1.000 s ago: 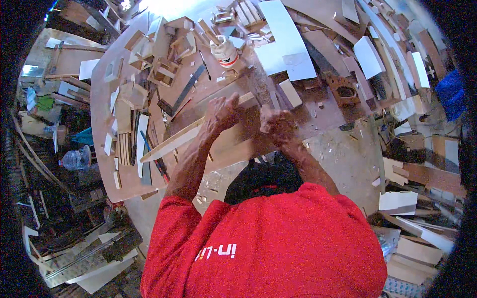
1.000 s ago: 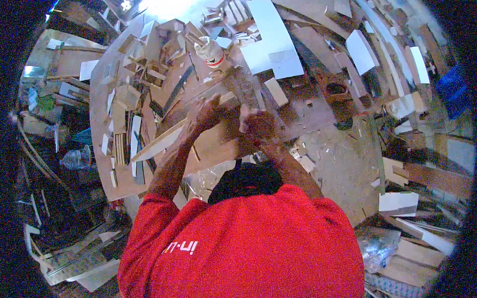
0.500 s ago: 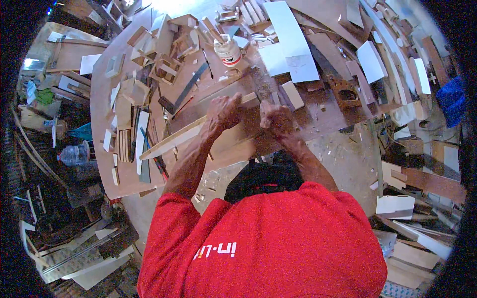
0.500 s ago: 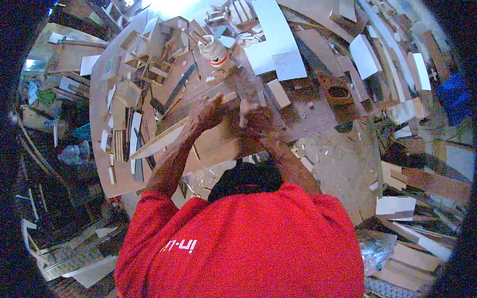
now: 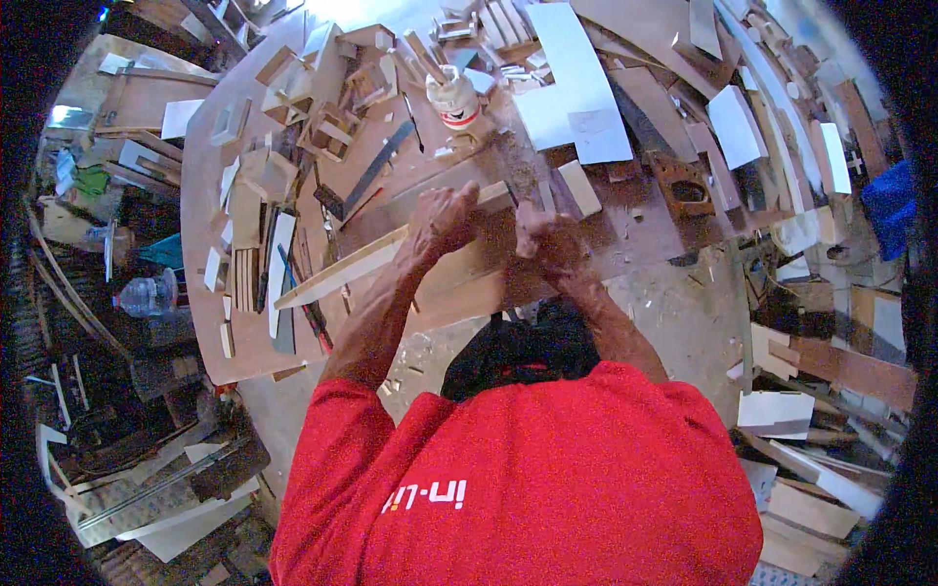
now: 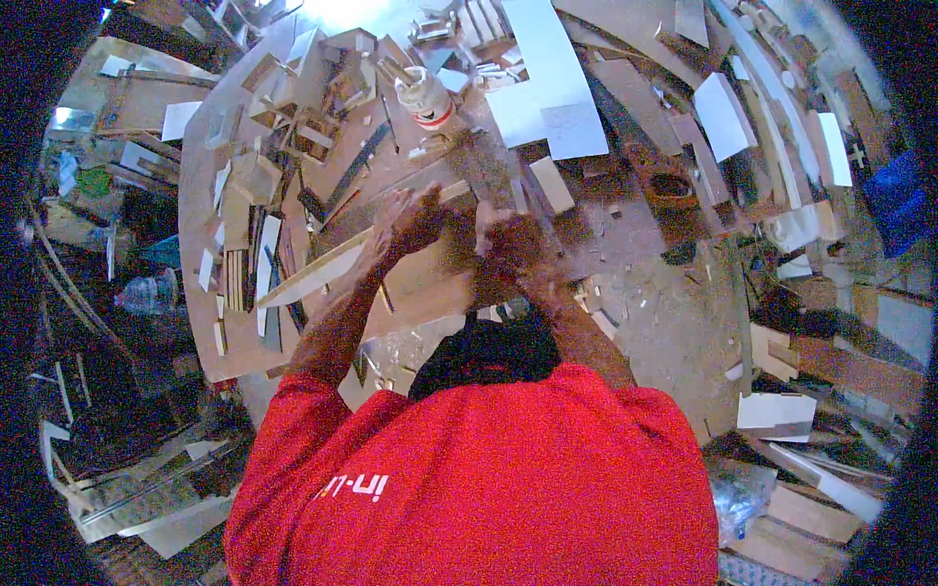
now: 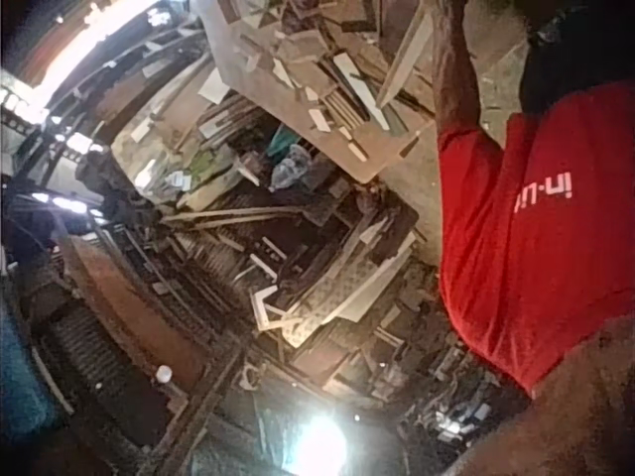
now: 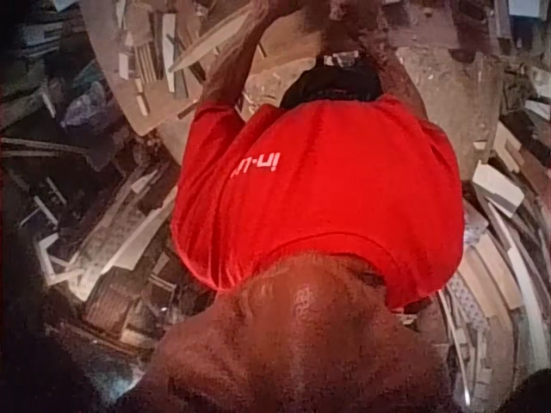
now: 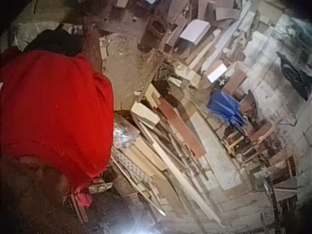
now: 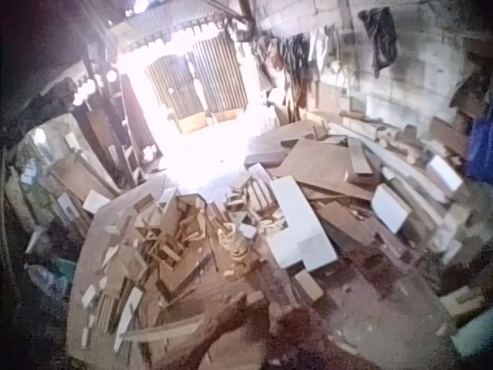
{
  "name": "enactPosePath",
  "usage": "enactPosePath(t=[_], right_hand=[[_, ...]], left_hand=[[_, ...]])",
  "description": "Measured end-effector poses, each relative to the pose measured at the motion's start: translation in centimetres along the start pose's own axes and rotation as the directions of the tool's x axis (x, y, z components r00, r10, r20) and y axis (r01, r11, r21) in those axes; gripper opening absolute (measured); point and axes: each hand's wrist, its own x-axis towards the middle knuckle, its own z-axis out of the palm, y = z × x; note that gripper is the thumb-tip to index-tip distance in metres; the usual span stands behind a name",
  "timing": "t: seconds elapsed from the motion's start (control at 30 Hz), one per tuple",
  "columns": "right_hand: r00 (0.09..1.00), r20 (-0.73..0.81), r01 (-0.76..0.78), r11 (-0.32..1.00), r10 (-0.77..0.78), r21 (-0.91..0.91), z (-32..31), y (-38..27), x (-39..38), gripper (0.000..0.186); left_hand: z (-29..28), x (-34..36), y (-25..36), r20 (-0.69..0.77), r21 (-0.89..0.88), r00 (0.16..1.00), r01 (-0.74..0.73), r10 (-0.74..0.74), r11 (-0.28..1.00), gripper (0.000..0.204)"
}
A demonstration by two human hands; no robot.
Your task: The person positions wooden pieces on a workbench, marks lines on a wooden board using a ruler and a pencil, and cuts the board with a hand saw.
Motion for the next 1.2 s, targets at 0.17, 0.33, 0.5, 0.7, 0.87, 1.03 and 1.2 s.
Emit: enactPosePath(t=[0.17, 0.33, 0.5, 0.7, 0.87, 1.03, 1.2], right_hand=[[0.968, -0.216, 0.119, 0.991, -0.131, -0.066, 2.2, 0.2, 0.9, 0.029], [0.980, -0.145, 0.066, 0.461, 0.138, 0.885, 7.1, 3.4, -0.5, 0.020], [0.959, 0.136, -0.093, -0.177, 0.250, 0.980, 9.5, 3.8, -3.3, 0.047], [0.983, 0.027, 0.180, 0.984, -0.180, -0.009, 2.5, 4.1, 0.3, 0.015], [0.993, -0.021, -0.097, 0.884, 0.119, 0.458, 1.2, 2.3, 1.3, 0.014], [0.984, -0.167, 0.104, 0.967, -0.066, 0.232, 0.2, 0.5, 0.1, 0.014], [0.972, -0.203, 0.151, 0.975, -0.116, 0.164, -0.8, -0.7, 1.0, 0.013]], left_hand=[[-0.3, 0.1, 0.2, 0.047, -0.017, 0.999, 0.029, -0.029, 0.999, 0.026], [0.0, -0.1, 0.4, 0.065, 0.024, 0.996, 0.064, -0.066, 0.998, 0.025], [0.5, -0.1, 0.2, -0.032, 0.018, 0.999, 0.005, -0.004, 1.000, 0.025], [-0.6, -0.2, 0.5, 0.017, 0.014, 1.000, 0.022, -0.022, 1.000, 0.023], [-1.1, -0.3, 1.2, 0.014, -0.041, 0.999, 0.037, -0.037, 0.998, 0.023], [-0.7, -0.3, 1.0, -0.007, 0.005, 1.000, 0.027, -0.027, 1.000, 0.024], [-0.3, 0.3, 0.4, 0.007, -0.026, 1.000, 0.021, -0.021, 0.999, 0.025]])
